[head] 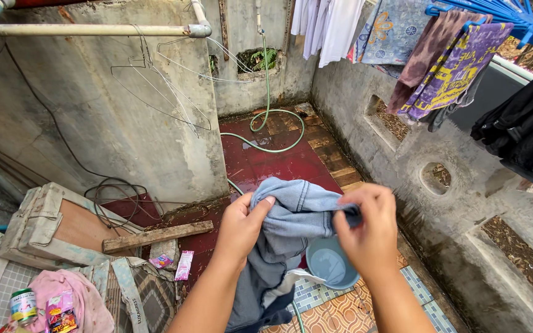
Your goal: The person hangs several pieces of wet laundry on a blue circular drying rack and a metal clothesline. They handle a purple cloth, a patterned cloth, a purple and yellow cloth, a pair of jeans, a red shirt, and a gray shirt, placing each on the drying rack or line.
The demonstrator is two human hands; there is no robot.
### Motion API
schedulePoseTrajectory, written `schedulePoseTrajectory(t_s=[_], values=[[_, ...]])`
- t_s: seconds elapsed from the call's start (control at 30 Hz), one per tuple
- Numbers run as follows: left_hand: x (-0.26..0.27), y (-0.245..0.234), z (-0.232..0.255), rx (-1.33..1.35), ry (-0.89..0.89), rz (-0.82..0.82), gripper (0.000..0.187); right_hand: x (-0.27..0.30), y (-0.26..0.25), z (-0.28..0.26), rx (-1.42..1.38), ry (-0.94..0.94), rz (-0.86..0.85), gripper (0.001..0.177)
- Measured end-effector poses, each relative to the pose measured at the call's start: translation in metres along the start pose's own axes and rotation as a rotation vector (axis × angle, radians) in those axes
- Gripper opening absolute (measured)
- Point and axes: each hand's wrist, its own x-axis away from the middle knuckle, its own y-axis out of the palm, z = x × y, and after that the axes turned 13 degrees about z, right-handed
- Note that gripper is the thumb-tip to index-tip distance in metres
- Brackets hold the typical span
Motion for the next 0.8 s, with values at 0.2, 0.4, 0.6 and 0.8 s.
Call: schedulePoseTrajectory(t_s=[0.2,0.4,0.6,0.8], values=[[0.013,0.015,-0.010,-0.083,0.168,-0.099,0.014,-0.008,0.011,-0.033,-0.138,0.330,-0.689,0.019],[0.016,0.016,0.001,-0.127,0.258,-0.098,0.017,0.012,0.037,-0.026,-0.049,0.432,-0.549,0.017],[0.017,0.009,0.007,-0.273,0.364,-0.001,0.023,0.026,0.074,-0.006,0.098,0.499,-0.799,0.028],[0.022,0.002,-0.002,-0.436,0.420,-0.010,0.031,0.035,0.090,0.014,0.051,0.407,-0.883,0.029]])
